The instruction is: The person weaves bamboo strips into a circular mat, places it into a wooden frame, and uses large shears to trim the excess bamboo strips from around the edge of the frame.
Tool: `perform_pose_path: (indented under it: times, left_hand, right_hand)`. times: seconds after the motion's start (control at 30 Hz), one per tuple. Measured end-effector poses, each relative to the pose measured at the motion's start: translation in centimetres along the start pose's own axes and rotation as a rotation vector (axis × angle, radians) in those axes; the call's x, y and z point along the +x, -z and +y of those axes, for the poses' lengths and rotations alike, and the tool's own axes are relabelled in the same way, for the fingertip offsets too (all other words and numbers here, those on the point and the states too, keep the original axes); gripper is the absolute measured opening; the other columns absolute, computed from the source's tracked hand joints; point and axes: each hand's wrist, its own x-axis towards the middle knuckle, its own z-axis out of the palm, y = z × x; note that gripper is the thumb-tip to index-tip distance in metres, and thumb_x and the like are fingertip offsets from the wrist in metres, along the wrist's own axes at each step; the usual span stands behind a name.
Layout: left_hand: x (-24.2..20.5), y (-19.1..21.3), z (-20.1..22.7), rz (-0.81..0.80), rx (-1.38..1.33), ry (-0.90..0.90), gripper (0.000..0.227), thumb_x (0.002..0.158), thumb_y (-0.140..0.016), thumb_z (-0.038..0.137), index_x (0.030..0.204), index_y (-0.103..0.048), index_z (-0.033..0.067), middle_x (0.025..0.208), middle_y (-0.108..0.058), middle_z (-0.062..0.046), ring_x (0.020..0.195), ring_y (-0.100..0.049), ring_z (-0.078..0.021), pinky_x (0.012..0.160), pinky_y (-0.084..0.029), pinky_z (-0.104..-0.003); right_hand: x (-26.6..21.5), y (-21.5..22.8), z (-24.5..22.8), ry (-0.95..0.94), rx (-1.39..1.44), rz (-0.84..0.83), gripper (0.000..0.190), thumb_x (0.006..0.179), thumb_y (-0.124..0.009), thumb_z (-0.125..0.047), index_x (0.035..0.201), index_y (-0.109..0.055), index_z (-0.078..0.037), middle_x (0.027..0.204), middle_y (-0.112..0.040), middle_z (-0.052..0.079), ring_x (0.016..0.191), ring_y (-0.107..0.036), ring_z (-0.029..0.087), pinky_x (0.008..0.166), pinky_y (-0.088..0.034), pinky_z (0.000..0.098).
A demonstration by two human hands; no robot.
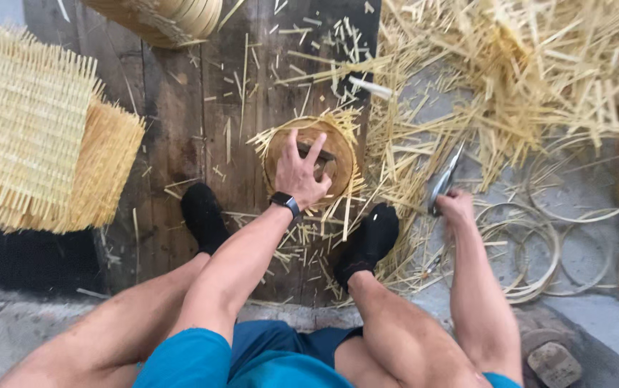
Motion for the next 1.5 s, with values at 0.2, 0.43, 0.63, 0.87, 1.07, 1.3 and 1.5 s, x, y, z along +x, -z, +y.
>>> perform_pose_path:
  times: [0.2, 0.43, 0.63, 0.87, 1.07, 1.3, 1.5]
  left_hand:
    - [-0.7, 1.2, 0.6, 0.152, -0.065, -0.177, 0.080, 0.068, -0.080, 0.022, 0.145, -0.058, 0.0336, 0.162, -0.027, -0.028, 0.132, -0.051, -0.0411, 0.098, -0.051, -0.049]
    - [0.3, 0.4, 0.4, 0.061, -0.011, -0.282, 0.078, 0.064, -0.083, 0.022, 0.137, -0.062, 0.0366, 0.157, -0.032, -0.022, 0.127, -0.053, -0.0412, 0.098, -0.052, -0.053]
    - [1.4, 0.0, -3.0, -0.025, 0.299, -0.658, 0.081, 0.065, -0.074, 0.010, 0.133, -0.062, 0.0538, 0.161, -0.033, -0.018, 0.141, -0.046, -0.0338, 0.111, -0.029, -0.068]
    - [-0.2, -1.2, -2.1, -0.261, 0.077, -0.331, 0.068, 0.076, -0.074, 0.012, 0.132, -0.063, 0.0474, 0.157, -0.037, -0.015, 0.143, -0.039, -0.0410, 0.111, -0.019, -0.071]
    - [1.0, 1.1, -0.8, -0.432, 0.274, -0.476, 0.073, 0.078, -0.078, 0.021, 0.143, -0.055, 0.0466, 0.161, -0.029, -0.023, 0.145, -0.036, -0.0350, 0.116, -0.016, -0.078]
    - [-1.5, -0.8, 4.2, -0.130, -0.015, 0.157, 0.090, 0.080, -0.075, 0.048, 0.153, -0.034, 0.0137, 0.158, -0.034, -0.020, 0.151, -0.009, -0.0466, 0.100, -0.030, -0.080]
    - [-1.4, -1.7, 2.8, -0.154, 0.129, -0.120, 0.081, 0.076, -0.070, 0.036, 0.150, -0.043, 0.0140, 0.146, -0.054, -0.007, 0.150, -0.015, -0.0442, 0.098, -0.035, -0.079]
  right_hand:
    - [-7.4, -0.5, -0.2, 0.192, 0.307, -0.154, 0.042, 0.080, -0.073, -0.007, 0.119, -0.062, 0.003, 0.095, -0.070, 0.009, 0.083, -0.067, 0.017, 0.074, -0.055, 0.0313]
    - [-18.2, -3.5, -11.9, 0.076, 0.260, -0.040, 0.033, 0.081, -0.086, -0.015, 0.100, -0.063, -0.001, 0.075, -0.065, 0.006, 0.057, -0.060, 0.014, 0.047, -0.049, 0.0298]
    - [-22.7, -7.7, -16.8, 0.635, 0.453, -0.090, 0.024, 0.087, -0.081, -0.022, 0.097, -0.066, -0.005, 0.071, -0.067, 0.000, 0.056, -0.064, 0.008, 0.046, -0.052, 0.0234]
    - [-20.3, -10.8, -16.4, 0.046, 0.155, -0.319, 0.032, 0.082, -0.081, -0.028, 0.097, -0.072, -0.002, 0.067, -0.067, 0.003, 0.050, -0.059, 0.011, 0.043, -0.048, 0.0256]
    - [-18.0, -7.1, -14.5, 0.220, 0.086, -0.133, 0.039, 0.076, -0.084, -0.030, 0.096, -0.069, 0.000, 0.071, -0.070, 0.003, 0.055, -0.062, 0.014, 0.047, -0.053, 0.0307]
    - [-14.8, -5.5, -15.1, 0.874, -0.713, 0.235, 0.058, 0.084, -0.076, -0.046, 0.114, -0.062, 0.002, 0.107, -0.060, 0.020, 0.097, -0.061, 0.035, 0.081, -0.051, 0.0460]
    - [-10.2, -7.2, -14.3, 0.843, -0.956, 0.230, 0.047, 0.089, -0.068, -0.041, 0.104, -0.062, 0.004, 0.096, -0.061, 0.019, 0.086, -0.062, 0.032, 0.076, -0.053, 0.0448]
